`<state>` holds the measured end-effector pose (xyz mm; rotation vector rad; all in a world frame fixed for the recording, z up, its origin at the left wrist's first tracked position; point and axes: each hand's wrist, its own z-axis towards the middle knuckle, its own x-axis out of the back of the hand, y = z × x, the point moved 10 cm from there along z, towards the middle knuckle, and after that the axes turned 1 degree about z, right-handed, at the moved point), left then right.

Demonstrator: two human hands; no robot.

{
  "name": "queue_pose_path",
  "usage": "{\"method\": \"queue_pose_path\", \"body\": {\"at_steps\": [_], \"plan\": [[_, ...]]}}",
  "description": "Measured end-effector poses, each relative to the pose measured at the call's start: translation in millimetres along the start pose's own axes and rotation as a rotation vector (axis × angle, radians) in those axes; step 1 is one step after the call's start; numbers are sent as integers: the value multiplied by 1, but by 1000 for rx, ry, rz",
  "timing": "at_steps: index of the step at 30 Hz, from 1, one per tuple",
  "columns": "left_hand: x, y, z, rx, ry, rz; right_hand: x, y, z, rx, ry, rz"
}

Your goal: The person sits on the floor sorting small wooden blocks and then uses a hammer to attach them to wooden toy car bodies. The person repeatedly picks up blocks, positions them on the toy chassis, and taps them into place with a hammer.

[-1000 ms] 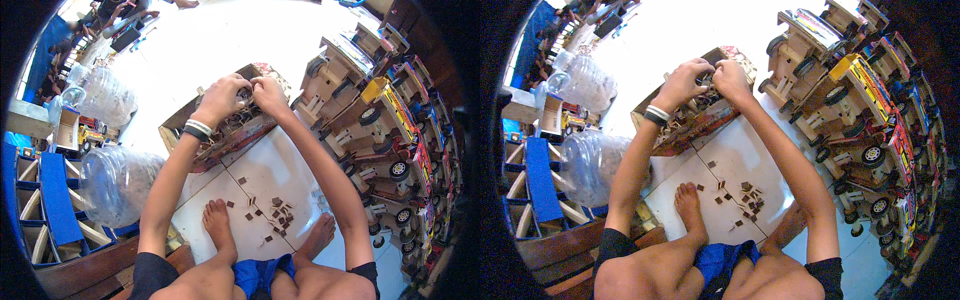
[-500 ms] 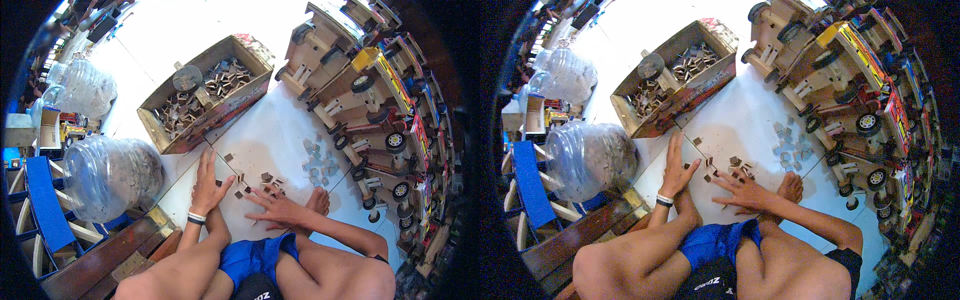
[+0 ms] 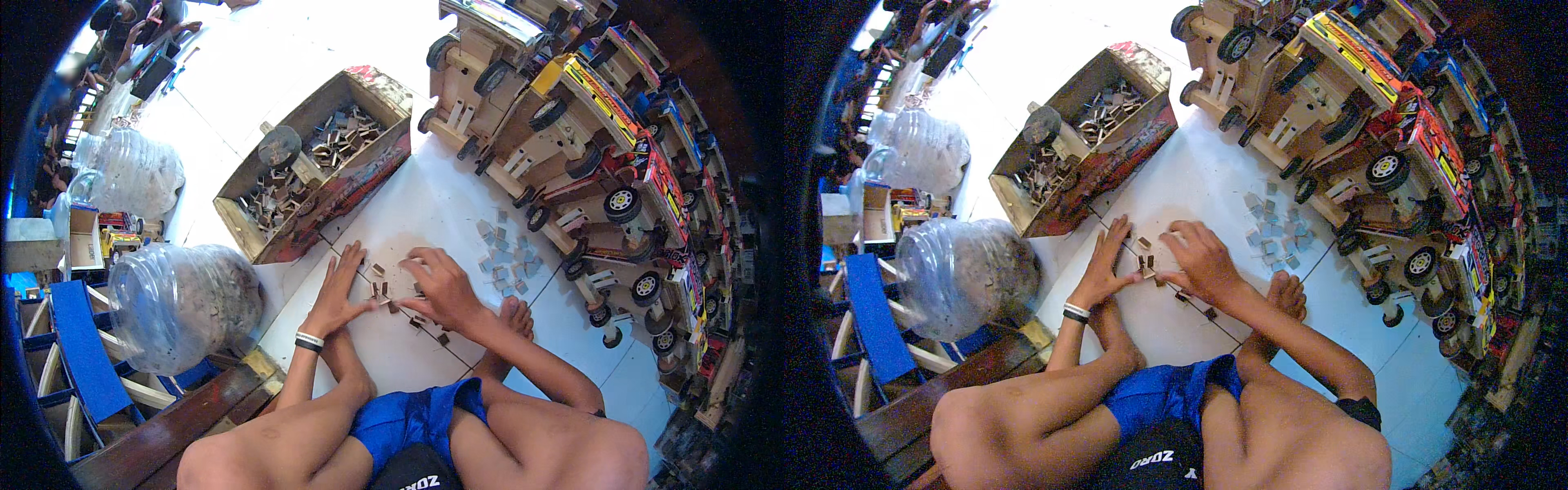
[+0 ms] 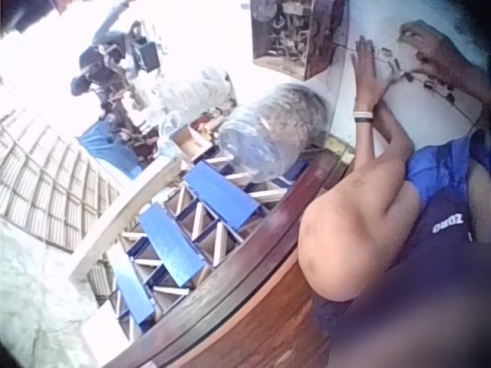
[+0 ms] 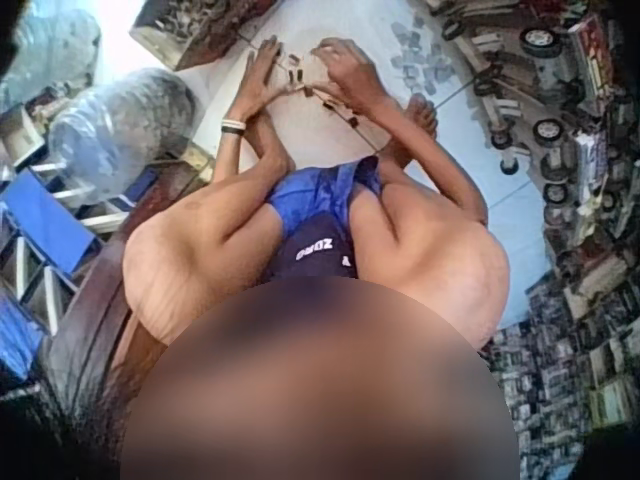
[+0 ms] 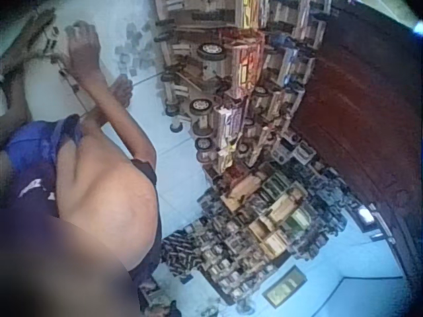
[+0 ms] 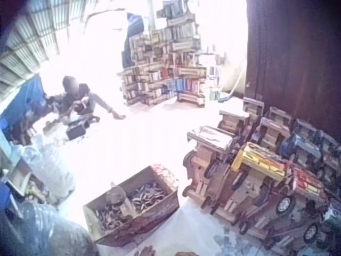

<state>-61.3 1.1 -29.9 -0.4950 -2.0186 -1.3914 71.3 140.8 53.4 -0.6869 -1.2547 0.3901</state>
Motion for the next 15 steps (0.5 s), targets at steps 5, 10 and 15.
{"method": "queue_pose_path", "body": {"at_steps": [5, 10, 15], "plan": [[-24, 27, -8, -46, -67, 199, -21, 15, -63, -359, -469, -195], [-48, 50, 3, -143, -73, 183, -36, 23, -58, -361, -140, 31], [-43, 64, 18, -174, 129, 96, -40, 36, -38, -372, 113, 345]]}}
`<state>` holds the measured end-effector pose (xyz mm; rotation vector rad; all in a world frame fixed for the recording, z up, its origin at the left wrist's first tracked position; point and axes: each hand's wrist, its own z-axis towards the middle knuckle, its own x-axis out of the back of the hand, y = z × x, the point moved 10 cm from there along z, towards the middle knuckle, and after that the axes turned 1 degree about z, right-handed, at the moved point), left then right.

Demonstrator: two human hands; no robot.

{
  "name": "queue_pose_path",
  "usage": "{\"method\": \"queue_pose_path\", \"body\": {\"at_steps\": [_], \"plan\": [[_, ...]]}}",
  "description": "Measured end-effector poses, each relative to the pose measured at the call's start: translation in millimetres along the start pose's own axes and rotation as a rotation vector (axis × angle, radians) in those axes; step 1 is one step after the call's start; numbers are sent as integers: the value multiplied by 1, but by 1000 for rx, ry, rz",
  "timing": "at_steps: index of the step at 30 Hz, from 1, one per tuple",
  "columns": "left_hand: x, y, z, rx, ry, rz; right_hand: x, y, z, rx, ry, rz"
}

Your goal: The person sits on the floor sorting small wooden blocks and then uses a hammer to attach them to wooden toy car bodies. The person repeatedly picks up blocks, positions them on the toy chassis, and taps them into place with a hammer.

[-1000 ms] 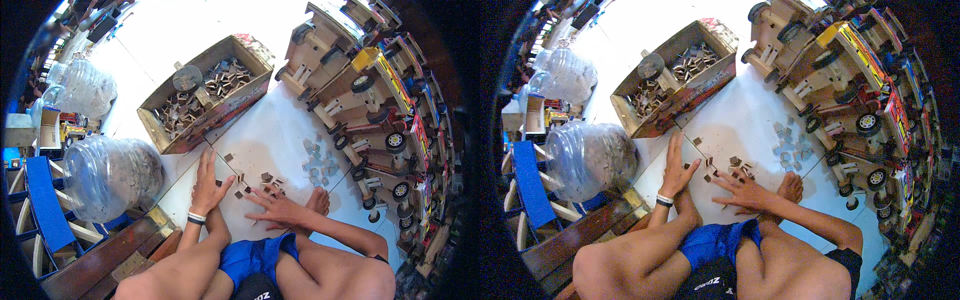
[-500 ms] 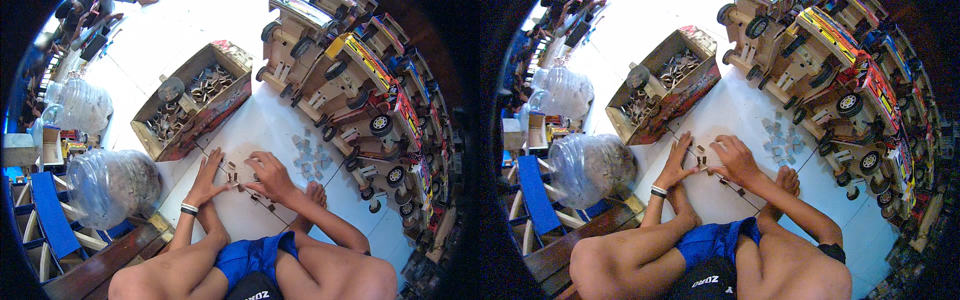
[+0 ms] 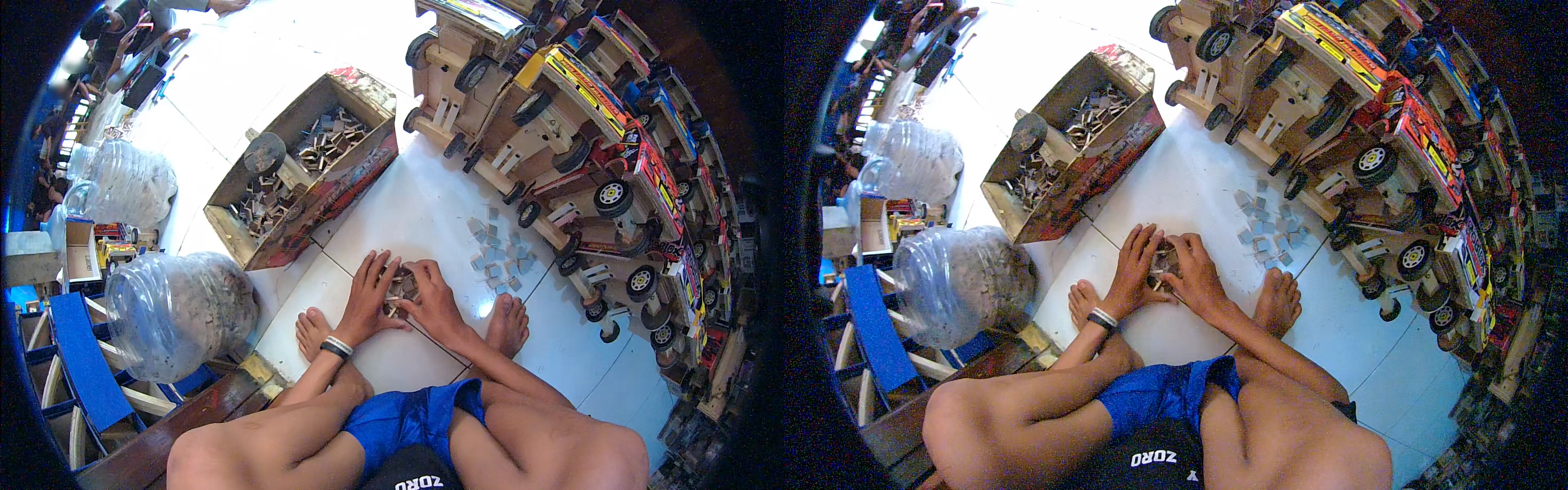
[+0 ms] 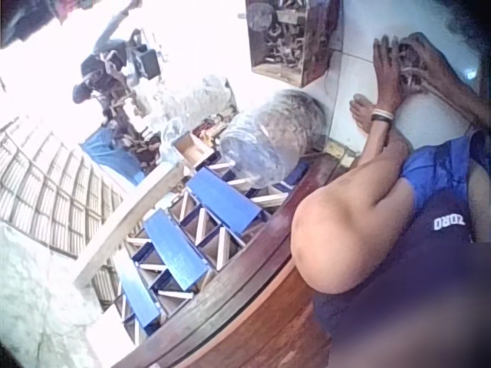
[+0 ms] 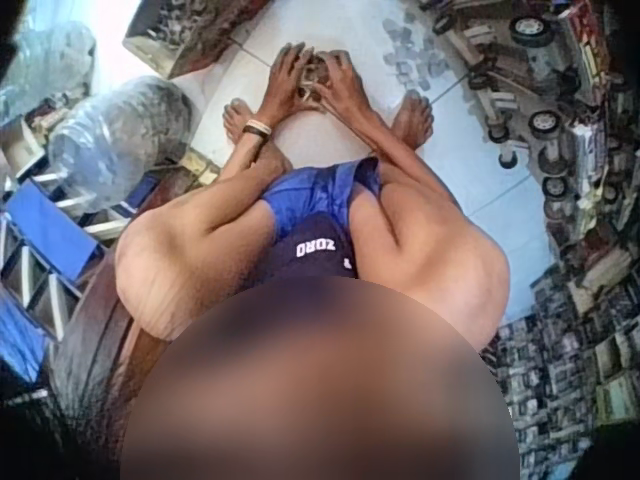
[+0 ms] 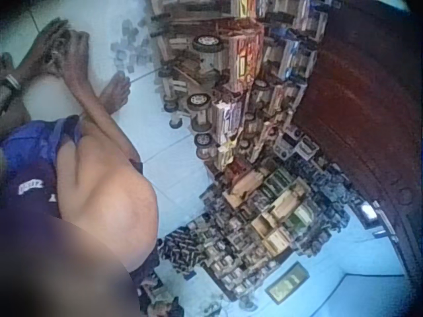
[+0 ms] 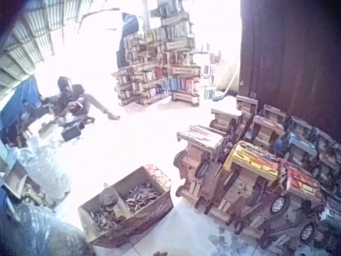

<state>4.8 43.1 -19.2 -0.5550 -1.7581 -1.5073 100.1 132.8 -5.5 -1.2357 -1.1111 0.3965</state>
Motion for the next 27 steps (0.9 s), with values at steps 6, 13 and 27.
{"method": "queue_pose_path", "body": {"at_steps": [6, 13, 27], "plan": [[3, 11, 12, 19, 134, 174, 10, 33, 7, -258, -108, 554], [2, 12, 15, 49, 148, 157, 46, 24, -1, -346, -161, 473], [21, 8, 7, 14, 108, 133, 25, 15, 13, -33, -33, -140]]}}
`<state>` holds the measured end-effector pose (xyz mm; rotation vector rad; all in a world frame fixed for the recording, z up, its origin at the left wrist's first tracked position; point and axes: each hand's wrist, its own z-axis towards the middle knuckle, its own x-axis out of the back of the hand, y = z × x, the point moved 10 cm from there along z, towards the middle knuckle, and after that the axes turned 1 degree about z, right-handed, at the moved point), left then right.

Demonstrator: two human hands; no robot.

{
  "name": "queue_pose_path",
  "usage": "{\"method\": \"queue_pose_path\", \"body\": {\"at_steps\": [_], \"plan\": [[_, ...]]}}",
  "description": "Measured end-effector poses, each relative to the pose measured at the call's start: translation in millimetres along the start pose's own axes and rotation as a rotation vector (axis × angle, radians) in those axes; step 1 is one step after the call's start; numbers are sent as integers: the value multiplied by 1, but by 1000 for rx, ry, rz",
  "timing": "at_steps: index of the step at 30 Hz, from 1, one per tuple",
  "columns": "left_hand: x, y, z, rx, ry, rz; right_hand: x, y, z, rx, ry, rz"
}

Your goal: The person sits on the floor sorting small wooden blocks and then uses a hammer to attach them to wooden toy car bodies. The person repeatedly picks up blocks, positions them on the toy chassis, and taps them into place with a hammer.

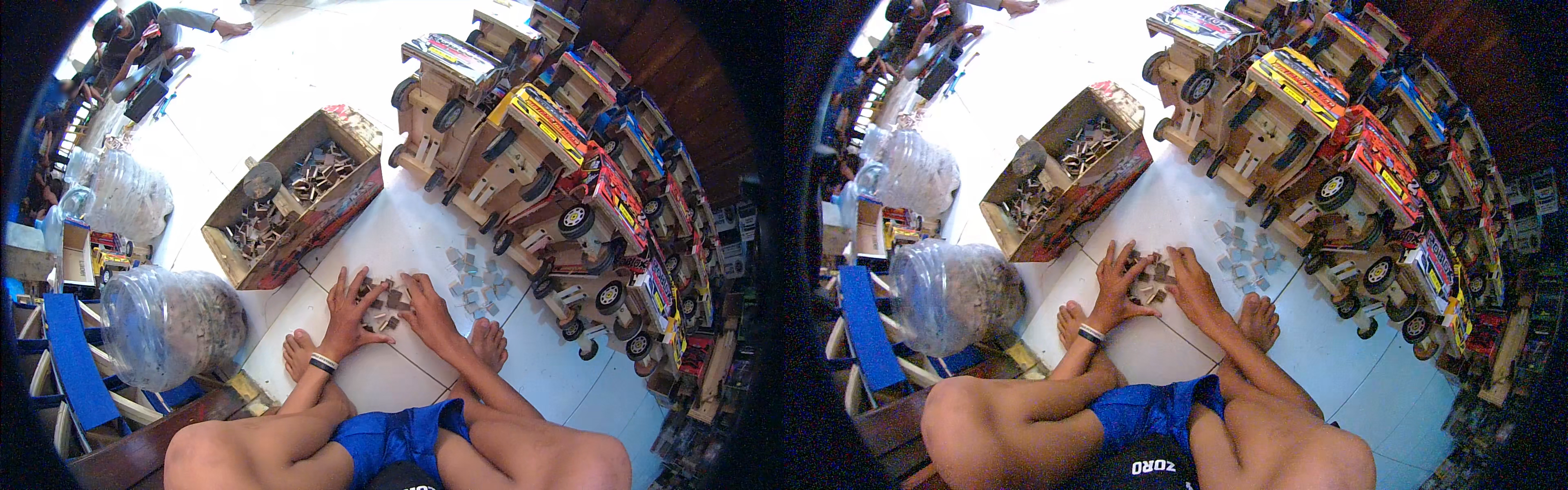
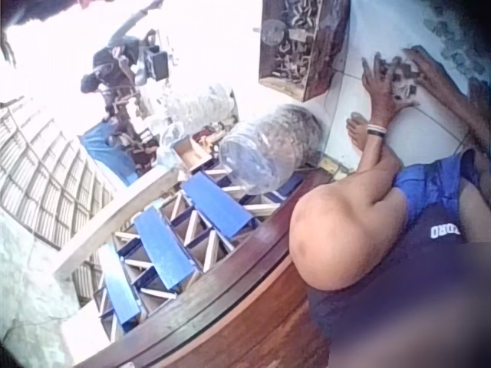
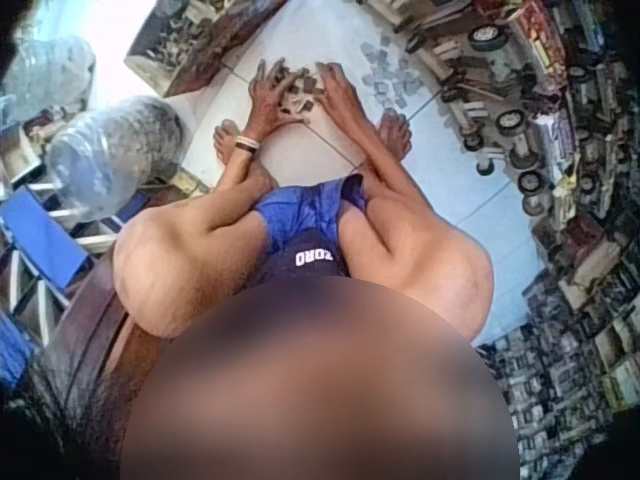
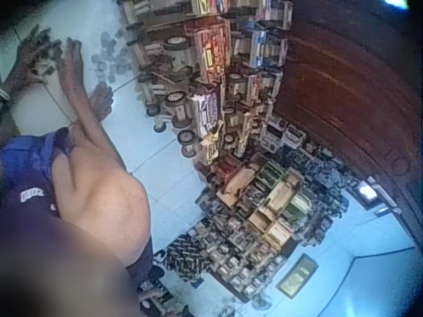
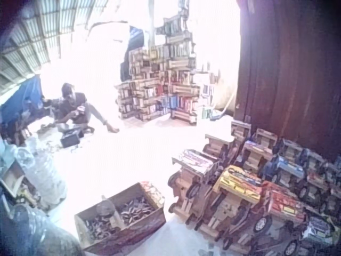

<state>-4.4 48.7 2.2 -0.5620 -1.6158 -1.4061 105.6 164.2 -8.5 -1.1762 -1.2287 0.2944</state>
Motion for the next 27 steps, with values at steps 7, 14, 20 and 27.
{"method": "queue_pose_path", "body": {"at_steps": [7, 14, 20, 27], "plan": [[-8, -7, 14, 9, 156, -33, -34, 4, 26, -98, -76, 348], [1, 0, 20, -26, 257, -18, -30, 27, 29, -224, -200, 642], [1, 0, 32, -15, 244, -36, -10, 26, 21, -166, -60, 528], [3, -1, 36, -64, 286, -52, -21, 17, 19, -161, -74, 368]]}}
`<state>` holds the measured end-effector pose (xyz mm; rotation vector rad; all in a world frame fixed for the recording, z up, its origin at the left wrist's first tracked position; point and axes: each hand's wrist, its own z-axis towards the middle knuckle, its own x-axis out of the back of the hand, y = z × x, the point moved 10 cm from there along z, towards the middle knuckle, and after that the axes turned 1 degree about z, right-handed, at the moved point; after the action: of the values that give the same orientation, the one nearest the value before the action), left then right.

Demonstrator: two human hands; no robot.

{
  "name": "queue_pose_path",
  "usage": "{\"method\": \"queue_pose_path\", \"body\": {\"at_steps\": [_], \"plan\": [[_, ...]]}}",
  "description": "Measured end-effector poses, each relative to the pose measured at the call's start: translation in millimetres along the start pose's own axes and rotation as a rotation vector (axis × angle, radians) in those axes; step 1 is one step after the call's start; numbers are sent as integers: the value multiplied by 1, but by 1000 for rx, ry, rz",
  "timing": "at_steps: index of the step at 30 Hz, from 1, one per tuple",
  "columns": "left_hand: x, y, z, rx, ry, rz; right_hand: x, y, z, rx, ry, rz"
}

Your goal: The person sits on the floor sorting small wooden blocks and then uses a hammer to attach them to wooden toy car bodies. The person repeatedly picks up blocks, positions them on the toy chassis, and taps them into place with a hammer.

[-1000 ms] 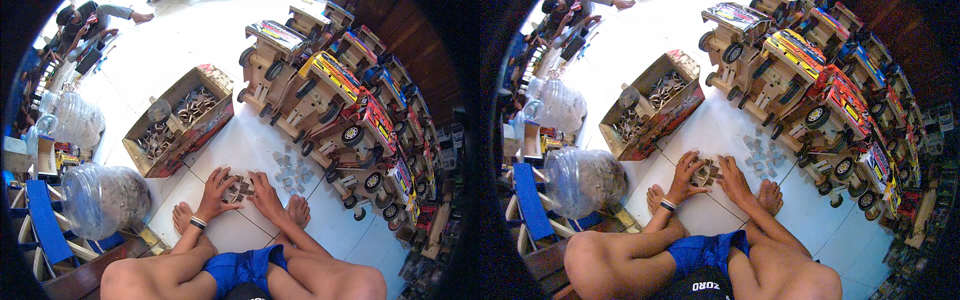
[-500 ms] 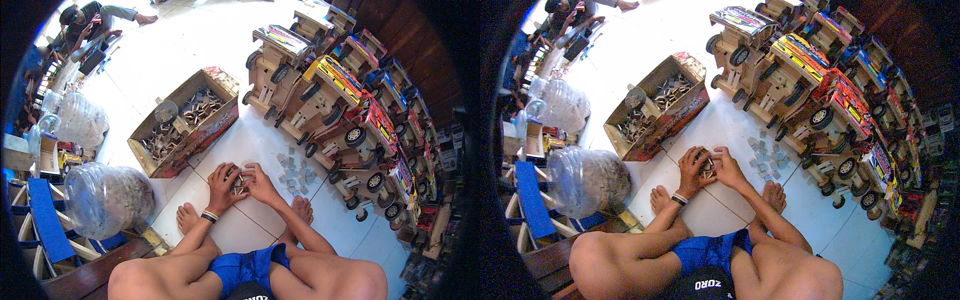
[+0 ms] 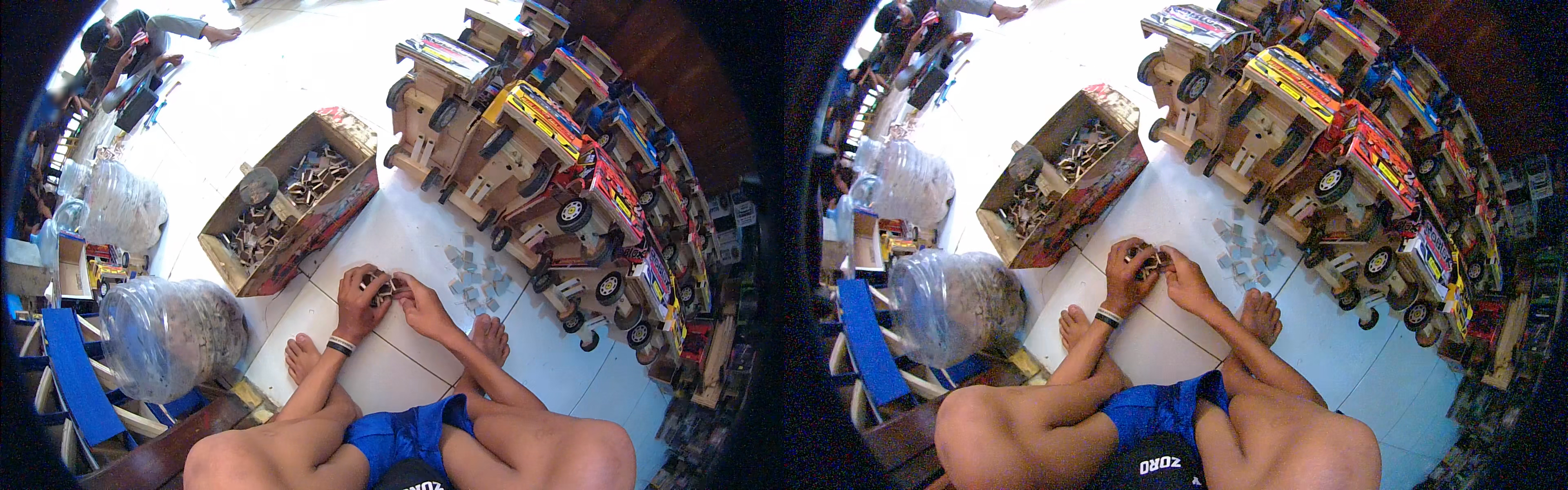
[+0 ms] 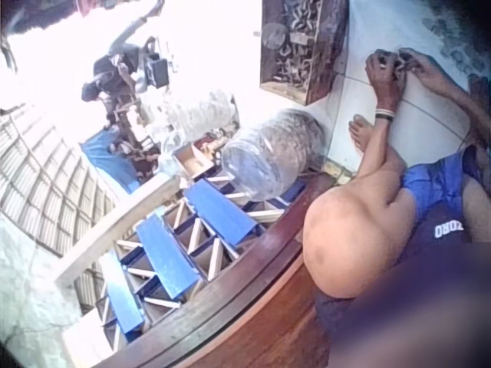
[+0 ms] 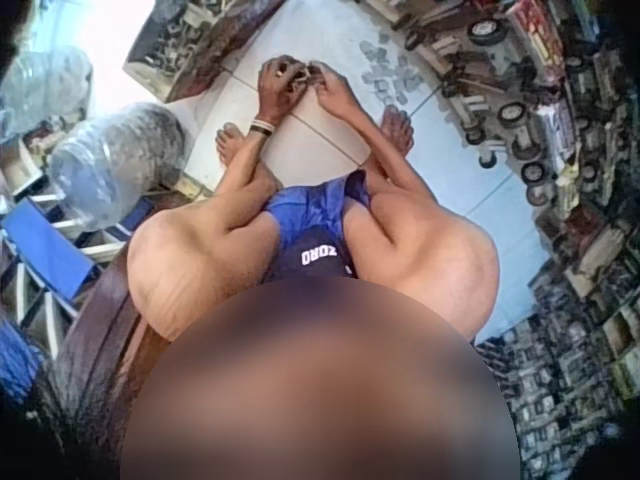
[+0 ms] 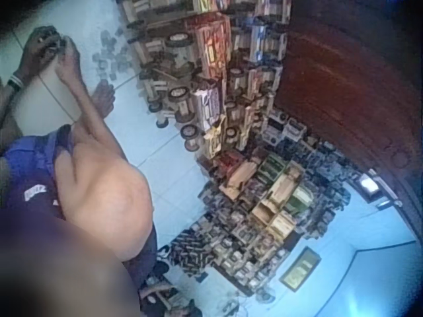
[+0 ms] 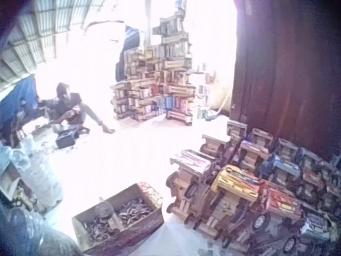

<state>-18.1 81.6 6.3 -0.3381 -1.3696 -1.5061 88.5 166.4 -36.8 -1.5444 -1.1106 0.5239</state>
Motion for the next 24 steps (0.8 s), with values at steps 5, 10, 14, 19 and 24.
{"method": "queue_pose_path", "body": {"at_steps": [5, 10, 14, 19, 24], "plan": [[1, 0, 8, 14, -24, -90, 2, 0, 1, -4, 60, 32], [3, 5, 15, -56, -23, -83, 9, -11, 0, 130, 150, -78], [2, 4, 15, -42, 1, -74, 15, 3, 8, 65, 87, 3], [-2, -5, 16, 10, 0, -82, 25, 7, -2, 43, 129, 86], [8, -7, 24, 51, 77, -171, 34, 14, -13, -36, 179, 159]]}}
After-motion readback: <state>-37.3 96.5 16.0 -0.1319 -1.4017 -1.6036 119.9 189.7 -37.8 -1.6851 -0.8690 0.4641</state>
